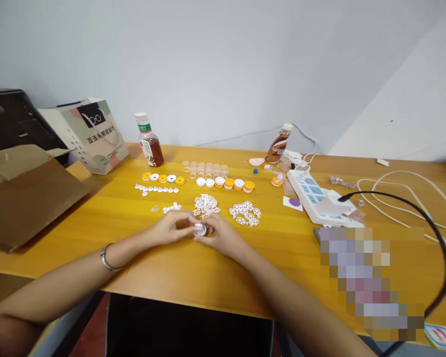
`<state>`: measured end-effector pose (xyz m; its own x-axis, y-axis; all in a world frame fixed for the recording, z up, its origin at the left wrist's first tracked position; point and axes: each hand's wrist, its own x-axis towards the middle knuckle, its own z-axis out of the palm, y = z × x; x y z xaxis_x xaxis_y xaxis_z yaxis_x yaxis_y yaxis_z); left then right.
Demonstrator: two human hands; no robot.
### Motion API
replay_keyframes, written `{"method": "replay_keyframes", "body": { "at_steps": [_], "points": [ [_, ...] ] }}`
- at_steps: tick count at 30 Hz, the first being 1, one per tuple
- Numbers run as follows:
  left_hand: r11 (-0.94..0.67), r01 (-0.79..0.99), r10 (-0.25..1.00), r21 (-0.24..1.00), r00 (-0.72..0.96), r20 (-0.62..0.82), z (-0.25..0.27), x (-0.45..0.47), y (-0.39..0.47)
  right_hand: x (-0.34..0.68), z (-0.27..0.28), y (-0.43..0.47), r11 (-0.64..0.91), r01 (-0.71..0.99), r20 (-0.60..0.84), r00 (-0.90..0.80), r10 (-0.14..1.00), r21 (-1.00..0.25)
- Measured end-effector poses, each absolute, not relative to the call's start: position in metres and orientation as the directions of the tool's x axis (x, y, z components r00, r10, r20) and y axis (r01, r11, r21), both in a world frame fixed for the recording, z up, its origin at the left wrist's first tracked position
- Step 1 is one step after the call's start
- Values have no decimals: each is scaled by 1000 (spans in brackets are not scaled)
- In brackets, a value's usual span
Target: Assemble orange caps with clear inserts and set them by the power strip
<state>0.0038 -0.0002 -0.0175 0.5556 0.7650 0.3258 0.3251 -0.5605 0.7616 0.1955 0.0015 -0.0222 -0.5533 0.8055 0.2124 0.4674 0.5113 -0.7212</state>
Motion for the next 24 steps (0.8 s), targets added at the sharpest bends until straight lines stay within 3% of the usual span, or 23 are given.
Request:
{"method": "replay_keyframes", "body": {
  "at_steps": [5, 9, 16, 20, 24],
  "points": [
    [-520, 293, 820, 803, 437, 371, -16, 4, 2, 192, -20, -1, 139, 197, 17, -520, 854, -971],
    [-497, 234, 820, 835, 441, 364, -10, 5, -1, 190, -19, -1, -88, 48, -100, -540, 836, -995],
    [-435, 368, 897, 822, 257, 360, -2, -8, 23, 189, -22, 0, -217, -84, -145, -509, 848, -973],
    [-392, 651, 907, 650, 155, 392, 10, -27, 77, 188, -24, 1, -244, -136, -148, -492, 858, -960],
    [-327, 747, 912, 579, 90, 399, 17, -40, 134, 188, -26, 2, -265, -175, -153, -480, 864, -948]
  ]
}}
